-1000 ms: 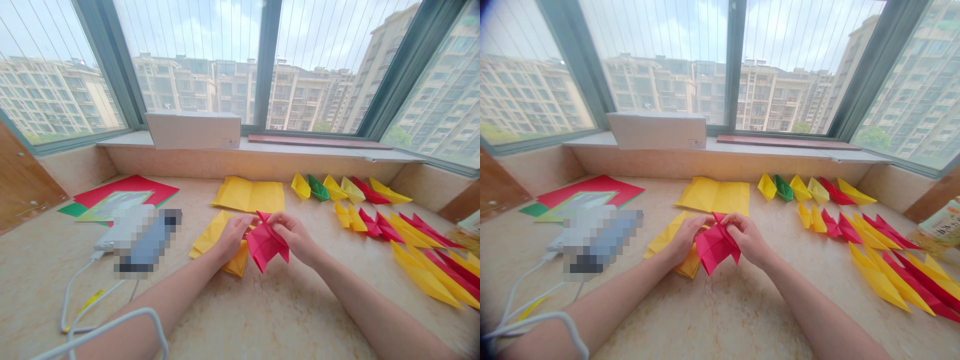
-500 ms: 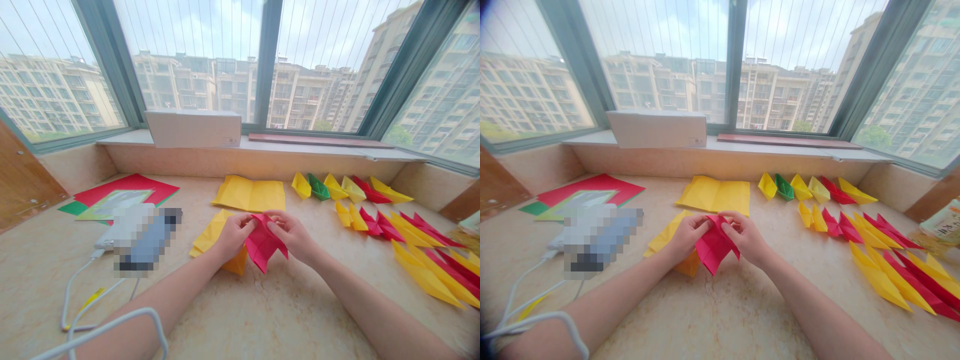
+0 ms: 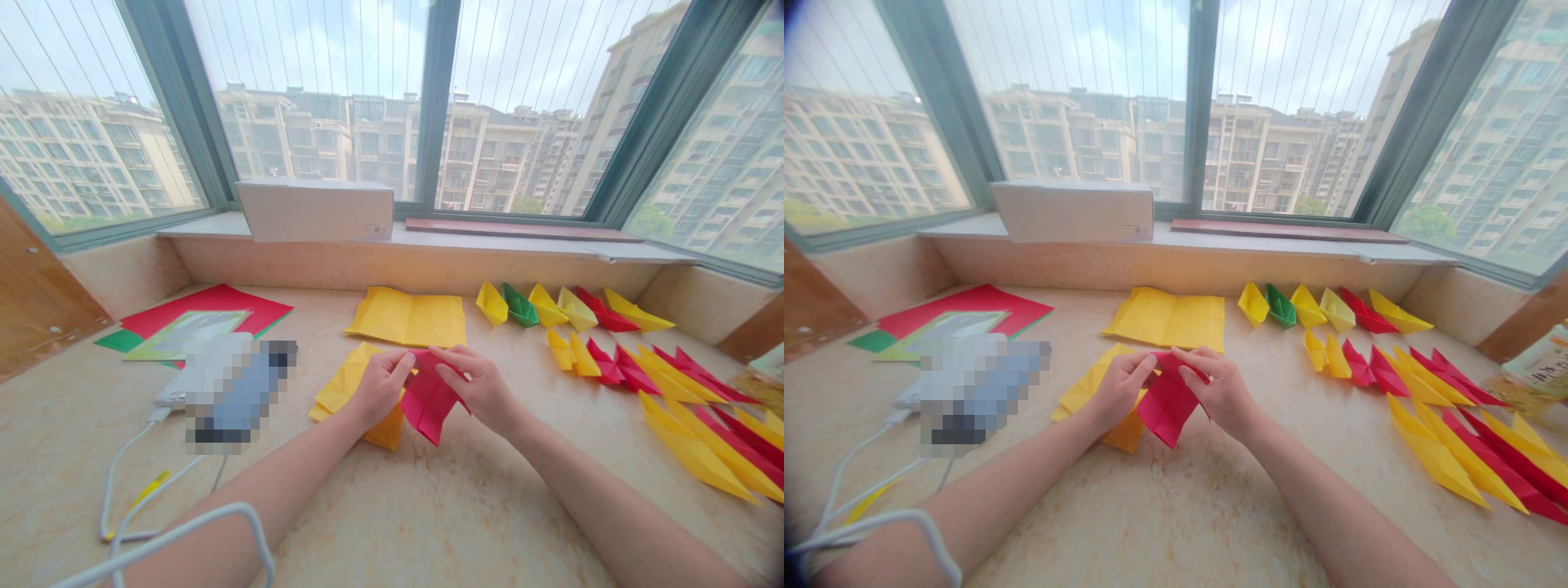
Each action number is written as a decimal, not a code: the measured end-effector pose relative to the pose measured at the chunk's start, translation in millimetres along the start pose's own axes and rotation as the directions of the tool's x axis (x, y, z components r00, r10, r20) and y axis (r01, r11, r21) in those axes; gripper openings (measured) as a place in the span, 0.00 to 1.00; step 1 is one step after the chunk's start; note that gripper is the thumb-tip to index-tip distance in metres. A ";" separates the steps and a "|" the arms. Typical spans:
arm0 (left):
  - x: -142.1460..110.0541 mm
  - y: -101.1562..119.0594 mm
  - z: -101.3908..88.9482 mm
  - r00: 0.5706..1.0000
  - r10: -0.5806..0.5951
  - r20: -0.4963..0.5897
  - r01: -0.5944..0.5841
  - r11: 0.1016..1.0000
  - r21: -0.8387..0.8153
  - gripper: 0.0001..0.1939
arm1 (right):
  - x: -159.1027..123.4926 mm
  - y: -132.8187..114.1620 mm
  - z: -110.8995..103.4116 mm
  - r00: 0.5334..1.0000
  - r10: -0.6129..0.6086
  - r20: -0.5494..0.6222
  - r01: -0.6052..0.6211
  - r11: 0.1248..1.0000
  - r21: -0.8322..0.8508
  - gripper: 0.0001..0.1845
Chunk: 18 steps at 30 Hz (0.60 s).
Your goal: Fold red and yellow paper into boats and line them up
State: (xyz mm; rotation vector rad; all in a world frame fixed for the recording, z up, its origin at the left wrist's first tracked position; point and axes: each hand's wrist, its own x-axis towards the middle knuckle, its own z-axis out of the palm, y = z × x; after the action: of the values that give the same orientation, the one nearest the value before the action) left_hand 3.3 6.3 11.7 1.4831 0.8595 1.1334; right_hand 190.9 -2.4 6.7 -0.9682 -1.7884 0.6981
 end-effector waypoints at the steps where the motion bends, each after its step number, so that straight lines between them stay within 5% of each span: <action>1: -0.3 1.1 0.3 1.000 0.003 -0.003 -0.003 1.000 0.002 0.19 | -0.2 -0.2 0.1 1.000 -0.009 -0.005 0.009 1.000 -0.003 0.17; 18: -0.6 -0.1 -0.5 1.000 0.026 0.016 -0.025 1.000 -0.015 0.18 | -1.6 -1.9 0.8 0.998 -0.060 -0.037 0.056 0.995 -0.087 0.17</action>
State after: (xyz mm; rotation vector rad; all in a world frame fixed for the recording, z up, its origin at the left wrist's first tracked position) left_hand 2.7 5.9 11.5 1.4928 0.8218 1.1428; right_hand 189.9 -4.8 7.1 -0.9764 -1.8165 0.5655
